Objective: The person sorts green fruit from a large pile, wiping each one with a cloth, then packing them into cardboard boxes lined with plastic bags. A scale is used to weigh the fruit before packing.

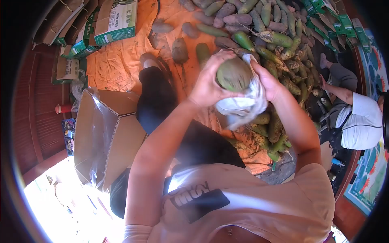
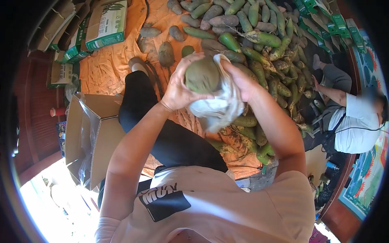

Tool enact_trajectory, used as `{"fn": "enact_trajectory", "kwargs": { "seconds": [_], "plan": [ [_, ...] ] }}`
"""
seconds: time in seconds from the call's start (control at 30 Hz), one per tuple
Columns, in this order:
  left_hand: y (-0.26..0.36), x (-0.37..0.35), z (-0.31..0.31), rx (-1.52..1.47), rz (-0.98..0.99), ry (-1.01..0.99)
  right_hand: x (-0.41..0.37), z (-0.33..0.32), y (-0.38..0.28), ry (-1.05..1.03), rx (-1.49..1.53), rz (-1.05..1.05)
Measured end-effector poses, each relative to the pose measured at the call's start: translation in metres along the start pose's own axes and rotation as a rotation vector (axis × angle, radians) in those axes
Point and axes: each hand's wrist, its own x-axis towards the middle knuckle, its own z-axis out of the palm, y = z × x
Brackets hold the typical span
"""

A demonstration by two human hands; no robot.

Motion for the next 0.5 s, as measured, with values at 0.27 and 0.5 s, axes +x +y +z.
{"fn": "enact_trajectory", "kwargs": {
  "seconds": [0.27, 0.5],
  "plan": [
    [-0.041, -0.019, 0.009, -0.776, -0.729, 0.333, -0.009, 0.016, -0.024, 0.187, -0.885, -0.764],
    [-0.052, -0.033, 0.018, -1.164, -0.871, 0.283, 0.091, 0.037, 0.015, 0.223, -1.376, -0.656]
  ]
}}
